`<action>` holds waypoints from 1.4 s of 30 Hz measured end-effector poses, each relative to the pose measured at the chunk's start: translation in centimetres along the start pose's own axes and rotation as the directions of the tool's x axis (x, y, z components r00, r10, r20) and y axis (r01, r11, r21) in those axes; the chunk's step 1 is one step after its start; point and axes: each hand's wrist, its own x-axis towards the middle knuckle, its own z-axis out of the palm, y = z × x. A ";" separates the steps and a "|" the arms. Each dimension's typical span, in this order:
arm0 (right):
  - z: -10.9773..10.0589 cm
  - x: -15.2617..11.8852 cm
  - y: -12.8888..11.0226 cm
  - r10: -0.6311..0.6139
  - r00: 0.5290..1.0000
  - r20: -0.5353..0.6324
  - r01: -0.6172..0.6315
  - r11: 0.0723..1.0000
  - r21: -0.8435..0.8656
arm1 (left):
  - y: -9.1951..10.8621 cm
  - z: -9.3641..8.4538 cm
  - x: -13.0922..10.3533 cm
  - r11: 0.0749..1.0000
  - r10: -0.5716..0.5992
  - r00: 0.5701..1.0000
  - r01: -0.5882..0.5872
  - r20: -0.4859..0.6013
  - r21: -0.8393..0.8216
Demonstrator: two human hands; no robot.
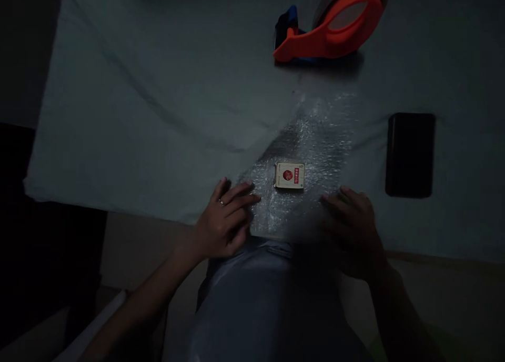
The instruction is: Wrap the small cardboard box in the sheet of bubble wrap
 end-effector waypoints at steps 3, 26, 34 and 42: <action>0.2 -0.4 0.0 0.054 0.994 0.093 -0.054 0.999 -0.010 | 0.1 0.3 -0.4 0.999 -0.034 0.999 0.035 -0.029 0.011; -1.4 6.9 -1.4 0.305 0.908 -0.286 -0.325 0.946 -0.023 | 4.8 2.6 3.4 0.994 0.001 0.933 -0.042 0.361 0.106; -2.9 1.6 2.0 0.405 0.843 -0.353 -0.453 0.889 -0.062 | 4.8 2.6 3.6 0.996 -0.001 0.939 -0.030 0.343 0.086; -2.7 1.9 2.3 0.370 0.887 -0.276 -0.403 0.912 -0.073 | 5.3 2.7 3.8 0.997 -0.007 0.948 -0.016 0.319 0.070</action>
